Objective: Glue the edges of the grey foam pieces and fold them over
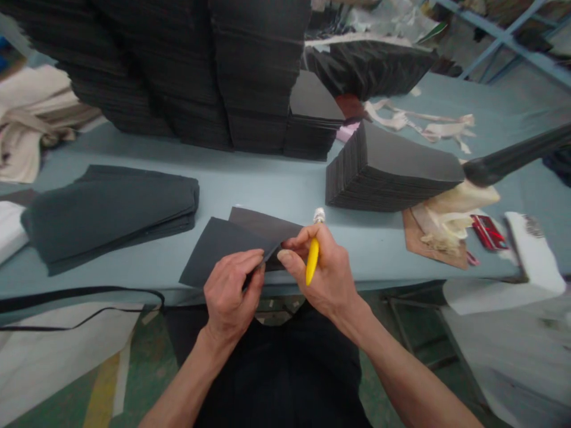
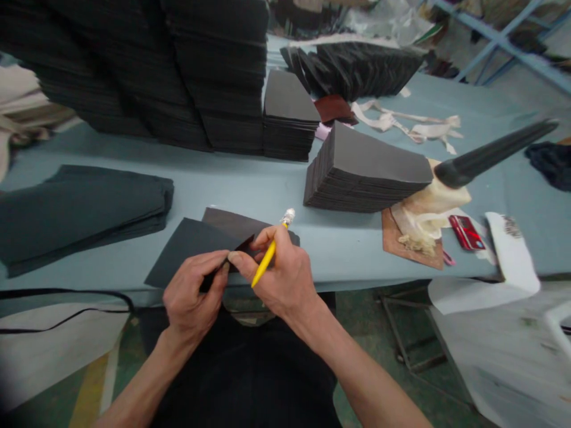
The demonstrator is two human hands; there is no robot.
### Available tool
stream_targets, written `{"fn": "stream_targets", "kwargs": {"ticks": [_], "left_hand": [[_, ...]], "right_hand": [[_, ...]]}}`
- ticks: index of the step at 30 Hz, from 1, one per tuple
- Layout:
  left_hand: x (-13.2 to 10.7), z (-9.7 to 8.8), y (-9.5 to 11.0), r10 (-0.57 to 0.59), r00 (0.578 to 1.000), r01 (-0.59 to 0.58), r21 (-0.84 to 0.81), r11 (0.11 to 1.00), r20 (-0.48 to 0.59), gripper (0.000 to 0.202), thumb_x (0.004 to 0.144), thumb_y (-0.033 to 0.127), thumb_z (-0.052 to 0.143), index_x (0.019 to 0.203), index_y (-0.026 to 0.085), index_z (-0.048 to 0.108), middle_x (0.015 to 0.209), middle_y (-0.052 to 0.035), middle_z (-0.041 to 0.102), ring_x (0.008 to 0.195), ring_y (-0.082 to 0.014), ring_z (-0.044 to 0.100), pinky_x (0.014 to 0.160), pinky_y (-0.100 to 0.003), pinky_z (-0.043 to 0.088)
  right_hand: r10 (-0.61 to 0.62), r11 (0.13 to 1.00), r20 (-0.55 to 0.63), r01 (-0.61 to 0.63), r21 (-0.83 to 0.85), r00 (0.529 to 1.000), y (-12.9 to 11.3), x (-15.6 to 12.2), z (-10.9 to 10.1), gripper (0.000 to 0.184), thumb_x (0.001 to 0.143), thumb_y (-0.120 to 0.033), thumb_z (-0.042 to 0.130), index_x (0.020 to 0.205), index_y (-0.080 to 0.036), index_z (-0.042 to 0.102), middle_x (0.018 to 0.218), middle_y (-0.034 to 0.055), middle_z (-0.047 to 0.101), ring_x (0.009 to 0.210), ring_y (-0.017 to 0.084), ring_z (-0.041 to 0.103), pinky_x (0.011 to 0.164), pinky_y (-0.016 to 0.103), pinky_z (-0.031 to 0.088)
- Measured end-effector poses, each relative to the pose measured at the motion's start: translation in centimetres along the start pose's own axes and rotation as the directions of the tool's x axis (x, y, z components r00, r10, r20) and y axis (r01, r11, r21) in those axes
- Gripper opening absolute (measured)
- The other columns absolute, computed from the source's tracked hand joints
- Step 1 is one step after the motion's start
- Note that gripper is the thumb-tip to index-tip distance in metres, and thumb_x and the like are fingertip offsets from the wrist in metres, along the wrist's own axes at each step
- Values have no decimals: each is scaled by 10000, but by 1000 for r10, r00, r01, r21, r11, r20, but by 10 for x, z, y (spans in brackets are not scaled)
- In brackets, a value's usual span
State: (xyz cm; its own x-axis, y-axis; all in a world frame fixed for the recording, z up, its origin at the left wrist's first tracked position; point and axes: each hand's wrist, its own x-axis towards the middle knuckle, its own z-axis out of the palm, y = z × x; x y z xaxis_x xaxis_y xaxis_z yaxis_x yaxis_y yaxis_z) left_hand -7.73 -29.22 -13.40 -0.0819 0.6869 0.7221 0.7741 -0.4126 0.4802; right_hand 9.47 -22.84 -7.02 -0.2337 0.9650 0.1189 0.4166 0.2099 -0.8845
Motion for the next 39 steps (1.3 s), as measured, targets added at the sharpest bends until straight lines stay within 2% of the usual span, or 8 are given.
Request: {"fn": "stream_targets", "kwargs": {"ticks": [4,8,14,18,23,28,32,39], "left_hand": [[-1,1,-1,6,1000,-6,-7,1000,17,266,954,44,745,1173,186,695,1096,-81,836,1021,-206,801,944,-348,637],[-3,3,-1,12,999,-12,-2,1000,30,269,953,49,743,1175,191,690,1084,-73,837,1009,-214,795,930,-355,621],[-4,2,0,15,998,-17,31,999,68,239,974,92,712,1182,204,680,1113,-67,841,1035,-230,781,951,-380,604],[-5,-8,-3,5,997,-12,90,996,78,226,974,187,760,1186,198,682,1149,-90,836,1093,-269,765,988,-422,561],[-8,-34,-26,-62,995,38,264,964,82,421,942,377,837,1284,209,657,1278,-148,798,1212,-342,729,1084,-513,527],[-8,-53,-45,-163,962,67,388,919,219,489,954,495,801,1341,241,640,1381,-158,757,1294,-402,689,1095,-573,506],[-4,-57,-45,-181,935,50,390,919,305,563,954,580,771,1390,254,628,1452,-171,711,1354,-435,645,1128,-610,483],[10,-50,-46,-169,913,41,327,944,372,397,1018,502,694,1334,262,674,1457,-157,704,1357,-415,654,1132,-611,502]], "right_hand": [[55,997,-40,-57,-55,998,-12,6,-2,499,867,-734,696,900,-282,487,769,24,773,635,200,738,623,317,550],[52,977,-57,-63,-203,997,-20,8,-1,466,852,-693,701,856,-281,482,650,-24,686,540,172,635,574,292,443],[29,927,-17,-33,-373,999,-15,4,3,174,885,-395,626,883,-277,498,632,-46,618,532,164,567,576,283,357],[-46,929,-3,42,-368,999,-7,2,-2,69,906,-296,577,917,-268,515,650,-56,605,512,140,549,566,269,365],[-208,892,-5,187,-411,978,6,1,-11,63,920,-224,579,921,-257,525,670,-63,601,501,113,520,548,251,359],[-302,878,-53,256,-404,952,26,4,-17,89,937,-195,580,912,-255,520,656,-82,568,493,92,463,541,238,348],[-292,895,-88,240,-375,952,46,6,-22,78,941,-218,584,913,-257,522,685,-73,588,509,93,462,555,242,367],[-234,913,-157,162,-375,959,66,-2,-28,67,959,-290,577,913,-257,541,702,-56,613,542,109,505,585,251,416]]}}
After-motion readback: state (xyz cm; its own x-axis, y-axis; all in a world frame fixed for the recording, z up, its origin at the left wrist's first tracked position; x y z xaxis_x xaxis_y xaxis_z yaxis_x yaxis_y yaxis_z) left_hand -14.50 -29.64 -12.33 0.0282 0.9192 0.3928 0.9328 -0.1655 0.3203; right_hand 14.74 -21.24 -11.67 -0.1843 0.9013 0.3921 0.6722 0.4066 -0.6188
